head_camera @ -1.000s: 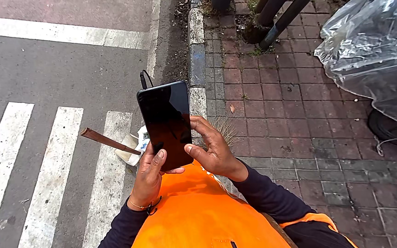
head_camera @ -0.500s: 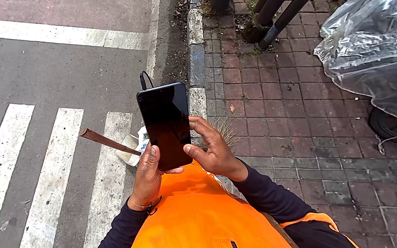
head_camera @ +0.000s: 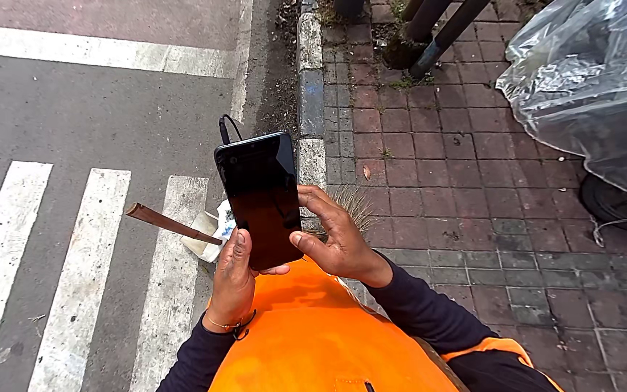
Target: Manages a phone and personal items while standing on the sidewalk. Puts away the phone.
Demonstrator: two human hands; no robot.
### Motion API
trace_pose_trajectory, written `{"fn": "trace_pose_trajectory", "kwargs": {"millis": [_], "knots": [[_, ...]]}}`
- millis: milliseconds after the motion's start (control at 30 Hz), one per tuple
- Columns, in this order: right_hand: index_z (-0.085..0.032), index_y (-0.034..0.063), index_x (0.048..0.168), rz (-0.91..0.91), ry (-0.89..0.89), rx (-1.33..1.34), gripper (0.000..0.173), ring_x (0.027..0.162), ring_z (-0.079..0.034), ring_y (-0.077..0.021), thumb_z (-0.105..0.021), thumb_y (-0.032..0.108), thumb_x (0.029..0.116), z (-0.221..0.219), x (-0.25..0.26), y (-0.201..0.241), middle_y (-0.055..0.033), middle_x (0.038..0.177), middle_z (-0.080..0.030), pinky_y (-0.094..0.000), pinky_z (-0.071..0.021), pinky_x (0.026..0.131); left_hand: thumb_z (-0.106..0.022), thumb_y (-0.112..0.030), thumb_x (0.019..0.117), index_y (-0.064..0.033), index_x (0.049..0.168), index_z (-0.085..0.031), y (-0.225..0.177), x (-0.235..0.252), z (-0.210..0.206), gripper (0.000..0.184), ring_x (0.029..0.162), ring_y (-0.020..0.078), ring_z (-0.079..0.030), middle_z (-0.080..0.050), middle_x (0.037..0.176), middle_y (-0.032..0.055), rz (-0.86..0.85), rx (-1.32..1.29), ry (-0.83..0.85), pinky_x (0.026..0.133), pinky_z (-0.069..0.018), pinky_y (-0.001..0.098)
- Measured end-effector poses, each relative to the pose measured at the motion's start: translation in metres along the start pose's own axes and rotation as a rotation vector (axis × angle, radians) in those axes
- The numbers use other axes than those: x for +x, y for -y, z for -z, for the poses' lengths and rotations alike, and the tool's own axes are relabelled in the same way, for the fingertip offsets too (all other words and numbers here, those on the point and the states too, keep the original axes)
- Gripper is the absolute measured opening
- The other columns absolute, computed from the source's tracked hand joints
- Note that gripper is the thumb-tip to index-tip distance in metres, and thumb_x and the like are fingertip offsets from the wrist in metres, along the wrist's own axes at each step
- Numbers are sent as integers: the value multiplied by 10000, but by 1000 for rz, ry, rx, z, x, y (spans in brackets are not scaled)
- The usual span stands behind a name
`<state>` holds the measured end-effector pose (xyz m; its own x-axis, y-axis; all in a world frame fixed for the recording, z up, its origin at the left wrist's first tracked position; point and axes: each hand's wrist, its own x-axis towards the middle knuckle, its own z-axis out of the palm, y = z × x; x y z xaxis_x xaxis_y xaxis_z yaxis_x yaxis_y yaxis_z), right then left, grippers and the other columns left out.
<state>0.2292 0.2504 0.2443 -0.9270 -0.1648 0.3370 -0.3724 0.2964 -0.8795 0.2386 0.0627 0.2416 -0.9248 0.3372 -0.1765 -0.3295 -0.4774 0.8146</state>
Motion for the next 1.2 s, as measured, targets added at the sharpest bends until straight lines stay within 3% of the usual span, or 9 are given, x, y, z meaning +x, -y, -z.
{"fn": "trace_pose_trajectory", "kwargs": {"millis": [167,233,333,433,600,833,933,1033,1200], "knots": [[-670,-35,1219,6,5,-3,384,1224,-574,-170,-601,176,906,0,1,-1,-136,1295,-626,-326,-497,1011,-382,-364,1101,-106,1250,-519,-1,2,-1,328,898,187,-761,-741,1080,44,2,6,-16,670,-662,347],[-668,-33,1222,2,8,-4,383,1223,-572,-167,-602,178,908,0,1,-1,-134,1295,-623,-323,-494,1011,-400,-221,1097,-105,1234,-514,-1,3,-3,212,873,175,-764,-746,1063,39,-3,13,-25,658,-661,332],[-673,-30,1218,-4,3,-4,384,1216,-575,-169,-604,181,905,-1,2,-2,-136,1294,-625,-325,-496,1006,-484,-26,1015,-83,1225,-507,-3,3,-5,219,848,171,-765,-749,1032,38,8,40,-54,647,-660,327],[-670,-31,1221,-8,8,2,385,1222,-574,-169,-601,178,905,-1,3,-3,-135,1296,-622,-322,-496,1013,-548,8,962,-76,1222,-504,-4,4,-5,277,849,168,-763,-747,1025,36,14,54,-58,647,-659,325],[-667,-20,1229,-26,29,9,380,1229,-568,-161,-597,173,909,1,3,-3,-127,1309,-619,-318,-491,1013,-552,-36,968,-82,1232,-506,-4,3,-3,272,868,165,-760,-741,1049,35,9,42,-47,657,-660,332],[-675,2,1242,-51,63,-5,387,1246,-562,-172,-594,177,907,6,2,-5,-124,1326,-612,-334,-496,1011,-415,-391,1088,-137,1269,-519,-5,4,5,329,902,193,-761,-738,1092,48,-18,-10,-52,677,-663,359],[-678,-2,1238,-39,73,7,379,1250,-564,-169,-593,164,907,6,1,-6,-121,1321,-619,-338,-494,1022,-374,-417,1093,-130,1257,-524,-5,4,4,363,887,202,-763,-738,1081,63,-10,-16,-87,655,-662,361],[-683,9,1232,-47,82,12,371,1260,-558,-164,-588,165,909,5,1,-5,-112,1322,-618,-336,-490,1029,-336,-211,1105,-124,1262,-510,-6,4,0,250,854,191,-767,-741,1058,64,-3,-6,-114,624,-660,344],[-687,9,1223,-48,72,16,363,1251,-562,-158,-595,160,906,6,1,-5,-112,1312,-622,-325,-497,1018,-517,30,962,-94,1257,-493,-7,4,-1,322,853,182,-764,-742,1041,56,6,25,-119,645,-661,341]]}}
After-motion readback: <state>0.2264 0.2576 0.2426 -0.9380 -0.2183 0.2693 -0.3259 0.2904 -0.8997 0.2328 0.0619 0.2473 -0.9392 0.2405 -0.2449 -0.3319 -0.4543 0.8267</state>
